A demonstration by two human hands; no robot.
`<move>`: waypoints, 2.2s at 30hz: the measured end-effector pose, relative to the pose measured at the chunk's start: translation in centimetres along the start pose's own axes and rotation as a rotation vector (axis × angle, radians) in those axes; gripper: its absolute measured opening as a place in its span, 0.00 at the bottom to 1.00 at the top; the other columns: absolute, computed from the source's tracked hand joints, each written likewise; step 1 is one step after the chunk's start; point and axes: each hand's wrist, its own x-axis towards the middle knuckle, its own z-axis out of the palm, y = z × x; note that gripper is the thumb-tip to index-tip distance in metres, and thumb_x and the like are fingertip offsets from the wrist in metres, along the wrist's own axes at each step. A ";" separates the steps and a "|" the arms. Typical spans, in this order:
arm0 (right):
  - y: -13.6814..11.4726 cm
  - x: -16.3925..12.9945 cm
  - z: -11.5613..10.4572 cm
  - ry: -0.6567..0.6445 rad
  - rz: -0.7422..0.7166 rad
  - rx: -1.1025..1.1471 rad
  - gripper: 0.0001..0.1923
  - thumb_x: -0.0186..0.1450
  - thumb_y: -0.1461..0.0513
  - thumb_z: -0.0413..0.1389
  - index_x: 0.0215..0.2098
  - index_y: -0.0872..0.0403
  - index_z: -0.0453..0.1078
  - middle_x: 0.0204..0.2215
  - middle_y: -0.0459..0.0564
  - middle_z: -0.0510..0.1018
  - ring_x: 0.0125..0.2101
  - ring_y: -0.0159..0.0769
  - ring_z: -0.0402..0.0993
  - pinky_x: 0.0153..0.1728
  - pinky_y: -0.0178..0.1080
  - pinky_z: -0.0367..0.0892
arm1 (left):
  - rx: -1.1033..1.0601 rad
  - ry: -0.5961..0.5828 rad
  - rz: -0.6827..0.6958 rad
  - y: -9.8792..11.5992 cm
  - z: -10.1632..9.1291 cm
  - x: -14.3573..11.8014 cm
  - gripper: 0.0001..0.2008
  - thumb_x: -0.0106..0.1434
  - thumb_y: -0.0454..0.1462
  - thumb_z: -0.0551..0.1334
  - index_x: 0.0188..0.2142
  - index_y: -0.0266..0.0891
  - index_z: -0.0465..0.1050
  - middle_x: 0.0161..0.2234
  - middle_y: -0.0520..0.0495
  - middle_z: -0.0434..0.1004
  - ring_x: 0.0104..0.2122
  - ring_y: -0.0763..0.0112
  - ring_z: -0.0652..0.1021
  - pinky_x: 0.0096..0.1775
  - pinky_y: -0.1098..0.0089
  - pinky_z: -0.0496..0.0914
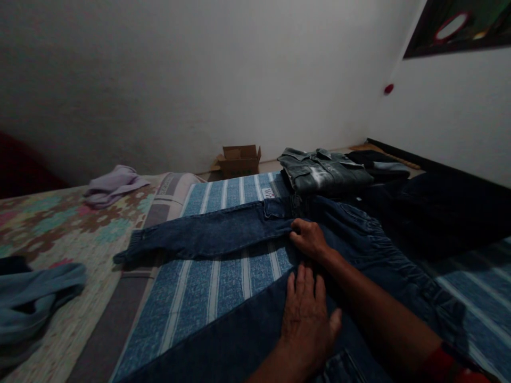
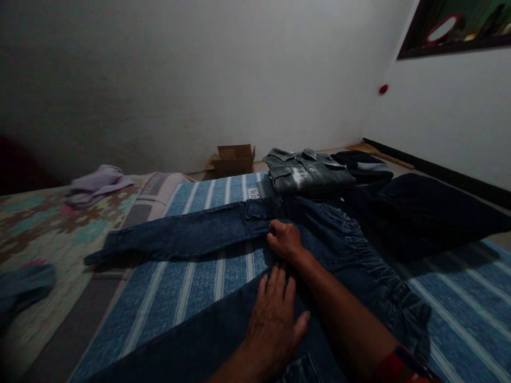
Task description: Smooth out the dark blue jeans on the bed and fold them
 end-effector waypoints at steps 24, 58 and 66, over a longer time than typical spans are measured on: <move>1.0 -0.4 1.1 0.175 -0.125 0.454 0.08 0.58 0.58 0.52 0.29 0.51 0.71 0.21 0.43 0.75 0.24 0.32 0.70 0.29 0.33 0.62 | -0.040 -0.238 -0.090 0.2 -0.8 0.1 0.37 0.66 0.56 0.43 0.65 0.33 0.52 0.66 0.35 0.48 0.66 0.50 0.49 0.62 0.46 0.52; 12.4 -4.8 0.9 0.008 -0.213 -0.185 0.30 0.67 0.47 0.42 0.57 0.56 0.65 0.58 0.60 0.67 0.57 0.48 0.64 0.56 0.48 0.60 | -0.135 -0.428 -0.125 0.9 -2.1 0.3 0.40 0.66 0.56 0.40 0.67 0.29 0.45 0.68 0.36 0.33 0.67 0.53 0.37 0.64 0.50 0.39; 12.3 -4.8 0.8 0.047 -0.220 -0.115 0.27 0.66 0.48 0.45 0.54 0.56 0.69 0.55 0.60 0.70 0.55 0.48 0.66 0.54 0.48 0.62 | -0.126 -0.397 -0.091 0.5 -2.0 0.1 0.40 0.65 0.57 0.40 0.66 0.31 0.46 0.68 0.36 0.36 0.67 0.54 0.39 0.63 0.51 0.40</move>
